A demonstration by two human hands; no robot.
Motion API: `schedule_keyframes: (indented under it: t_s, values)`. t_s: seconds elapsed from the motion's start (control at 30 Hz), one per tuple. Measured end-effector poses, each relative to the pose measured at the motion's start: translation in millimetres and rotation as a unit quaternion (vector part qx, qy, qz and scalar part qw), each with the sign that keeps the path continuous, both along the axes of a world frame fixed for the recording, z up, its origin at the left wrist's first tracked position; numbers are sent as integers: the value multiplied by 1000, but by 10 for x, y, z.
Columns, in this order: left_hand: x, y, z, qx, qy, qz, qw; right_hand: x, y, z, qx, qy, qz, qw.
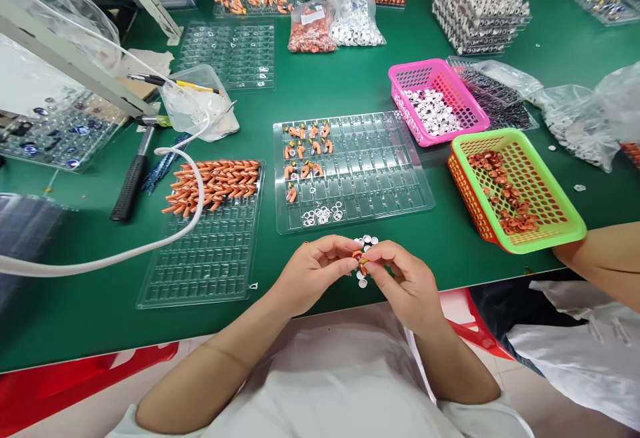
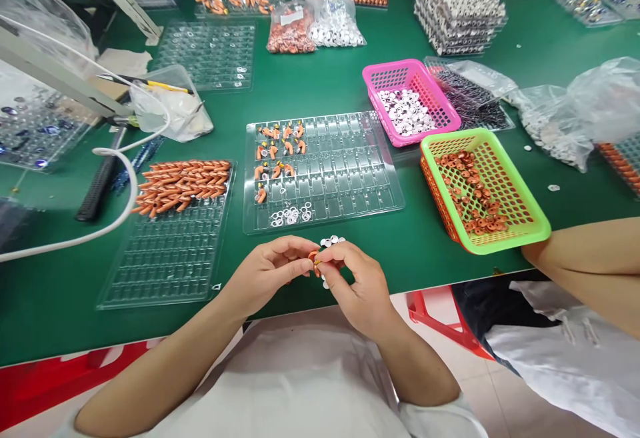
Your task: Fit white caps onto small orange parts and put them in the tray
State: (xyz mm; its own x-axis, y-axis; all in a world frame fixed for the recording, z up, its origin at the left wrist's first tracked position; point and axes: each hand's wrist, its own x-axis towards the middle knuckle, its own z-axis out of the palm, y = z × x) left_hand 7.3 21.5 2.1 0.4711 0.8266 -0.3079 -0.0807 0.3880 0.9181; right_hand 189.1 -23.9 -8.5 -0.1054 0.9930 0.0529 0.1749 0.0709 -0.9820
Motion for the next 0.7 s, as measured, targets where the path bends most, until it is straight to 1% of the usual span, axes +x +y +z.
schedule_keyframes:
  t_s: [0.13,0.23,0.33,0.5,0.57,0.7]
  values:
    - [48,-5,27,-28,-5,24,999,-27,-8,-20,51,1,-10,999]
    - [90,-34,-6,-33,-33,55,997,-55,-38,-47,69,-4,-29,997]
    - [122,-70,-52,-34,-56,62,996,-81,-76,-76,46,22,-59,997]
    - [145,-112,-67,-22,-49,84,995,-122,-118,-106,-12,68,-124,990]
    - [149,-124,-55,-12,-35,90,995,-133,-121,-101,-21,74,-127,989]
    - [155,-140,-38,12,-6,91,996,-141,-110,-75,-27,86,-113,990]
